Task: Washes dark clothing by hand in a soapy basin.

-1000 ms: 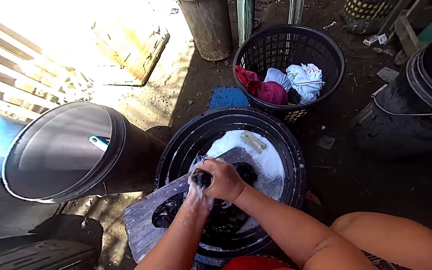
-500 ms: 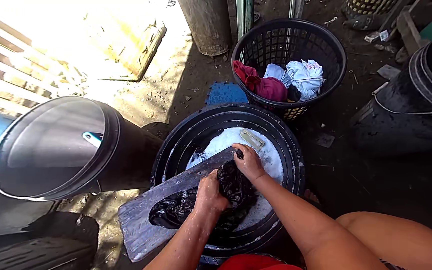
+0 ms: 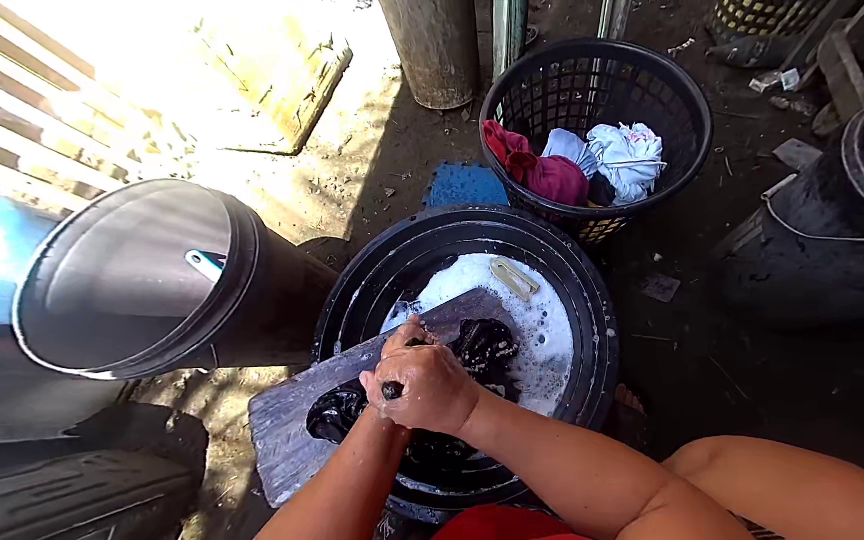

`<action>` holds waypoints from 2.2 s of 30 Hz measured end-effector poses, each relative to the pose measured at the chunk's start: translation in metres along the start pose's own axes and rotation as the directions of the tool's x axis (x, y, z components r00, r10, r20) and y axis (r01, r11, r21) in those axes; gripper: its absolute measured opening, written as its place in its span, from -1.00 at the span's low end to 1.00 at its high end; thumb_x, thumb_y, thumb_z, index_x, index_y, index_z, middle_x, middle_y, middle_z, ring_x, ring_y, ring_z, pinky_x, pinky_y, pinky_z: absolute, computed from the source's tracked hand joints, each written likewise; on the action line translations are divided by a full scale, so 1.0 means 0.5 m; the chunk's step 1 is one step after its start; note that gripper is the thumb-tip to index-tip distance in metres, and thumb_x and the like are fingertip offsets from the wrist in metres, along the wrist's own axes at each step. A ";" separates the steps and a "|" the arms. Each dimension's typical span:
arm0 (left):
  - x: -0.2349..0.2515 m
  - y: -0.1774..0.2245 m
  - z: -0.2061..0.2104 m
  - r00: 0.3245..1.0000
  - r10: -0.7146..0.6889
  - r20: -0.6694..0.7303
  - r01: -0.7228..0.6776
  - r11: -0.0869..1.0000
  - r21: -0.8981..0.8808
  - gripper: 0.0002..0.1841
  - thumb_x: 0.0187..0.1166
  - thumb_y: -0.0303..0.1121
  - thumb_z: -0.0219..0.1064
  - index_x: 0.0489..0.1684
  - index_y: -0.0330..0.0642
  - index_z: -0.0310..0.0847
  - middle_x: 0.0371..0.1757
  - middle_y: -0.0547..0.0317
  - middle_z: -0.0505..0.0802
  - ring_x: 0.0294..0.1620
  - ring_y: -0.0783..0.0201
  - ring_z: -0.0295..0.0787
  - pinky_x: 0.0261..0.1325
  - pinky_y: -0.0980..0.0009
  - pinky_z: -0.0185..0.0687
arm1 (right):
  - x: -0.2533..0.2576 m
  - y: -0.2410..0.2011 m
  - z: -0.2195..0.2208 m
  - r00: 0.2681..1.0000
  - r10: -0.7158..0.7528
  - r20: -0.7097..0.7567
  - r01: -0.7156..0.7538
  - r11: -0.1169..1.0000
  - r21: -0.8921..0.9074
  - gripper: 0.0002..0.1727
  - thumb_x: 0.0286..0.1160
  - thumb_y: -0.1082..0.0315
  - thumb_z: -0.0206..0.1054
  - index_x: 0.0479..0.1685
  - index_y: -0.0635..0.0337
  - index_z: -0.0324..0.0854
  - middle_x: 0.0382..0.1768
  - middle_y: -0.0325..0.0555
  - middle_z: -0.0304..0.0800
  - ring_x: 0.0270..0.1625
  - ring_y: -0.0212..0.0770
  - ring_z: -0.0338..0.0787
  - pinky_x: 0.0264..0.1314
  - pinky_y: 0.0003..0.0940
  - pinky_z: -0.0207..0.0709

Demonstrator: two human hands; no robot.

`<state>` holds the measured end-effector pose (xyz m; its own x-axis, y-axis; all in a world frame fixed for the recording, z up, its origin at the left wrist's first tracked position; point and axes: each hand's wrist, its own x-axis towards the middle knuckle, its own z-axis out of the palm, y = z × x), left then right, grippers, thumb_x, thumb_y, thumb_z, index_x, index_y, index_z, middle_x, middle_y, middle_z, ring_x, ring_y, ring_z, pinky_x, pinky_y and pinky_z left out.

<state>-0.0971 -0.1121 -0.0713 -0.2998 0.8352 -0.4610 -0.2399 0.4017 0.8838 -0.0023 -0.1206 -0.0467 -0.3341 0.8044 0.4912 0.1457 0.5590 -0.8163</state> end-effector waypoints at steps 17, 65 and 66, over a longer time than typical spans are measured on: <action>-0.005 -0.077 -0.133 0.962 0.127 0.241 -0.272 0.371 0.888 -0.66 0.73 -0.19 0.29 0.18 -0.31 0.70 0.14 -0.21 0.76 0.23 -0.13 0.70 0.37 -0.15 0.53 | -0.177 0.358 -0.146 0.002 0.990 -0.144 -0.766 0.094 0.636 -0.60 0.85 0.21 0.06 0.38 0.34 0.53 0.22 0.12 0.70 0.25 -0.09 0.67 0.34 -0.04 0.53; -0.042 0.200 -0.147 0.698 0.588 0.408 -0.441 -0.094 0.892 -0.63 0.39 -0.75 0.23 -0.06 -0.16 0.89 0.44 -0.28 0.69 0.35 -0.48 0.57 0.29 -0.42 0.41 | 0.077 0.181 -0.189 0.786 0.600 0.149 -0.406 0.682 -0.608 -0.64 0.70 0.24 0.14 0.12 0.09 0.87 0.30 0.11 0.72 0.41 0.13 0.68 0.33 0.19 0.58; -0.033 0.195 -0.159 0.738 0.576 0.351 -0.419 -0.015 0.908 -0.65 0.43 -0.72 0.21 -0.05 -0.19 0.87 0.44 -0.24 0.70 0.40 -0.43 0.55 0.35 -0.40 0.38 | 0.075 0.184 -0.197 0.753 0.628 0.195 -0.411 0.681 -0.606 -0.51 0.76 -0.02 0.09 0.08 0.08 0.87 0.28 0.13 0.72 0.45 0.17 0.63 0.31 0.27 0.52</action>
<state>-0.1890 -0.1167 0.0162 -0.0356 0.9798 0.1969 0.9675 -0.0155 0.2522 0.0901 -0.0191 -0.0733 -0.3419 0.9177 -0.2024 0.8009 0.1719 -0.5735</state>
